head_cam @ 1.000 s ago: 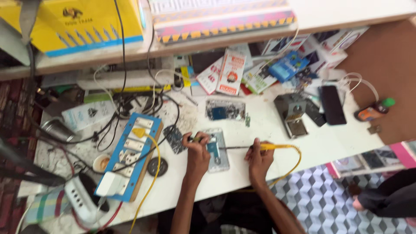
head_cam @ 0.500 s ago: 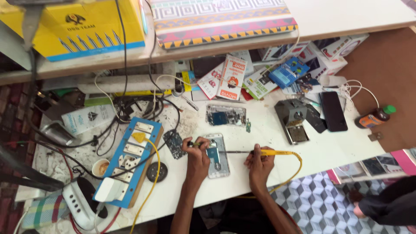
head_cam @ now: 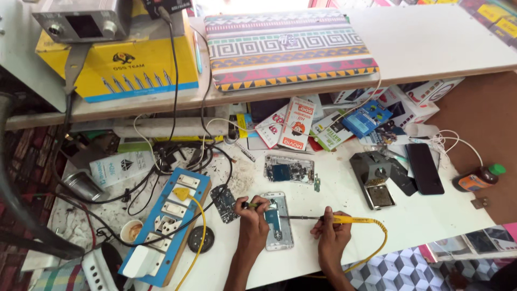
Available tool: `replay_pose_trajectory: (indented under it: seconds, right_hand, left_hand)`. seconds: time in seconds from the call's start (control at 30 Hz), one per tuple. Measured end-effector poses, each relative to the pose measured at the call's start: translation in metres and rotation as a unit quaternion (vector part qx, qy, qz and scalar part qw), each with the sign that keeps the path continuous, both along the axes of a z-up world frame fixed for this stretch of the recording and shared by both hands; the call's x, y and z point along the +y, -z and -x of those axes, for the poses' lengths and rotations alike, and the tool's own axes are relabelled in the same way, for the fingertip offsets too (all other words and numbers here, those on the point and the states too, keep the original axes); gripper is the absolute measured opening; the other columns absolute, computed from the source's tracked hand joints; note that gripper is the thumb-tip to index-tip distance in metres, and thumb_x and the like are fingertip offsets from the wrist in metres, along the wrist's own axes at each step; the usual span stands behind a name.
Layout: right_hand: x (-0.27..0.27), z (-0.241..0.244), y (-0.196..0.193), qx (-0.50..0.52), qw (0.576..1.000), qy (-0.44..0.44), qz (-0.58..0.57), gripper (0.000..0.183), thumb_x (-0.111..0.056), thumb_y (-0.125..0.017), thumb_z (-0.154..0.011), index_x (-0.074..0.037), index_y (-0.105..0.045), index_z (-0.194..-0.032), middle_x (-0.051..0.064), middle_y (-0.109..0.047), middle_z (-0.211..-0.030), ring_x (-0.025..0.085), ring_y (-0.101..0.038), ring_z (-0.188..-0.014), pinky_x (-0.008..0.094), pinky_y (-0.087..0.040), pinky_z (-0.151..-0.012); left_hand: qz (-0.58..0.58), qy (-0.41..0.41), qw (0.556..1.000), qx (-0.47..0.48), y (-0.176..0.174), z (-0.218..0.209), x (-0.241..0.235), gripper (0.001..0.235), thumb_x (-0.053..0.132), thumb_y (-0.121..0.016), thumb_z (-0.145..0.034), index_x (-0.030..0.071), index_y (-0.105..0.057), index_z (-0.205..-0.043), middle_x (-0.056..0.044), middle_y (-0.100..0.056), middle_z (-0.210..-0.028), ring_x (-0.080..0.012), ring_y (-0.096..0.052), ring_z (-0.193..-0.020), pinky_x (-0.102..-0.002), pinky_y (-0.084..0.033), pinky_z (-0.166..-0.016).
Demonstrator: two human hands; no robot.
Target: The person uses a soldering iron and tweezers to work on a small circuit board placed on a white surface. They repeatedly apply the soldering iron to different points on the board while holding it steady with tweezers.
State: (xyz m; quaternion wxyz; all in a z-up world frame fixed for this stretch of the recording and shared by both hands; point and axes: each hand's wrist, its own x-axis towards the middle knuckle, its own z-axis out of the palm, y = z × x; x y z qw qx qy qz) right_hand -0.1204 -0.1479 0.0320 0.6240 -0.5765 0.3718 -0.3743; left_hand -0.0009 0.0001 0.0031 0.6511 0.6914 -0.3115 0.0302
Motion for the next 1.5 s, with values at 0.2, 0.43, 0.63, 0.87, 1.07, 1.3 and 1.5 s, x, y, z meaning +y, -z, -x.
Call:
replay_pose_trajectory:
  seconds: [0.2, 0.43, 0.63, 0.87, 1.07, 1.3, 1.5]
  right_hand:
    - [0.001, -0.002, -0.002, 0.002, 1.000, -0.004, 0.005, 0.025, -0.025, -0.060, -0.102, -0.003, -0.048, -0.101, 0.007, -0.058, -0.063, 0.013, -0.054, -0.049, 0.026, -0.042, -0.045]
    - [0.005, 0.003, -0.004, 0.009, 1.000, 0.000, 0.007, 0.025, -0.024, -0.060, -0.103, -0.003, -0.047, -0.101, 0.005, -0.053, -0.064, 0.012, -0.050, -0.049, 0.027, -0.042, -0.045]
    - [0.005, 0.005, -0.001, -0.009, 1.000, 0.004, 0.012, 0.025, -0.024, -0.061, -0.102, -0.004, -0.045, -0.102, 0.004, -0.050, -0.064, 0.011, -0.047, -0.049, 0.026, -0.042, -0.045]
    - [0.005, -0.003, -0.009, -0.010, 1.000, -0.001, 0.030, 0.025, -0.023, -0.061, -0.102, -0.004, -0.046, -0.103, 0.004, -0.052, -0.066, 0.010, -0.049, -0.050, 0.025, -0.042, -0.046]
    - [0.004, 0.003, -0.002, 0.003, 0.999, 0.004, 0.048, 0.022, -0.021, -0.061, -0.103, -0.005, -0.046, -0.104, 0.003, -0.049, -0.062, 0.009, -0.046, -0.047, 0.025, -0.039, -0.044]
    - [0.004, 0.002, -0.004, -0.031, 0.999, -0.002, 0.040, 0.022, -0.021, -0.060, -0.103, -0.005, -0.045, -0.103, 0.001, -0.048, -0.063, 0.008, -0.043, -0.046, 0.025, -0.038, -0.042]
    - [0.006, 0.002, -0.005, -0.029, 0.998, -0.007, 0.057, 0.023, -0.020, -0.062, -0.105, -0.005, -0.045, -0.102, 0.000, -0.050, -0.066, 0.007, -0.045, -0.049, 0.024, -0.043, -0.046]
  left_hand:
    - [0.018, 0.008, 0.999, -0.028, -0.004, 0.001, 0.003, 0.040, -0.016, -0.037, -0.096, 0.004, -0.013, -0.120, -0.015, -0.060, -0.094, -0.0257, -0.062, -0.085, -0.038, -0.043, -0.101]
    - [0.016, 0.016, 1.000, 0.006, -0.004, 0.003, 0.004, 0.041, -0.017, -0.035, -0.095, 0.004, -0.012, -0.122, -0.016, -0.059, -0.097, -0.0251, -0.063, -0.086, -0.036, -0.050, -0.094]
    - [0.005, 0.009, 1.000, -0.016, 0.001, 0.005, 0.004, 0.040, -0.017, -0.037, -0.097, 0.004, -0.013, -0.120, -0.015, -0.060, -0.096, -0.0256, -0.062, -0.087, -0.037, -0.047, -0.097]
    - [-0.075, -0.012, 0.994, -0.082, -0.011, 0.000, 0.006, 0.039, -0.017, -0.037, -0.091, 0.004, -0.018, -0.116, -0.016, -0.061, -0.096, -0.0268, -0.064, -0.088, -0.041, -0.042, -0.102]
    - [0.000, 0.009, 0.999, -0.037, -0.010, 0.001, 0.006, 0.038, -0.018, -0.037, -0.096, 0.000, -0.013, -0.119, -0.015, -0.060, -0.097, -0.0261, -0.062, -0.086, -0.037, -0.046, -0.098]
    - [-0.009, -0.003, 0.999, -0.039, -0.011, 0.003, 0.006, 0.038, -0.016, -0.038, -0.096, -0.001, -0.013, -0.120, -0.016, -0.061, -0.098, -0.0260, -0.063, -0.085, -0.038, -0.046, -0.097]
    - [-0.013, -0.025, 0.998, -0.060, -0.008, 0.003, 0.005, 0.033, -0.013, -0.041, -0.102, 0.000, -0.014, -0.117, -0.013, -0.060, -0.093, -0.0249, -0.061, -0.081, -0.036, -0.046, -0.100]
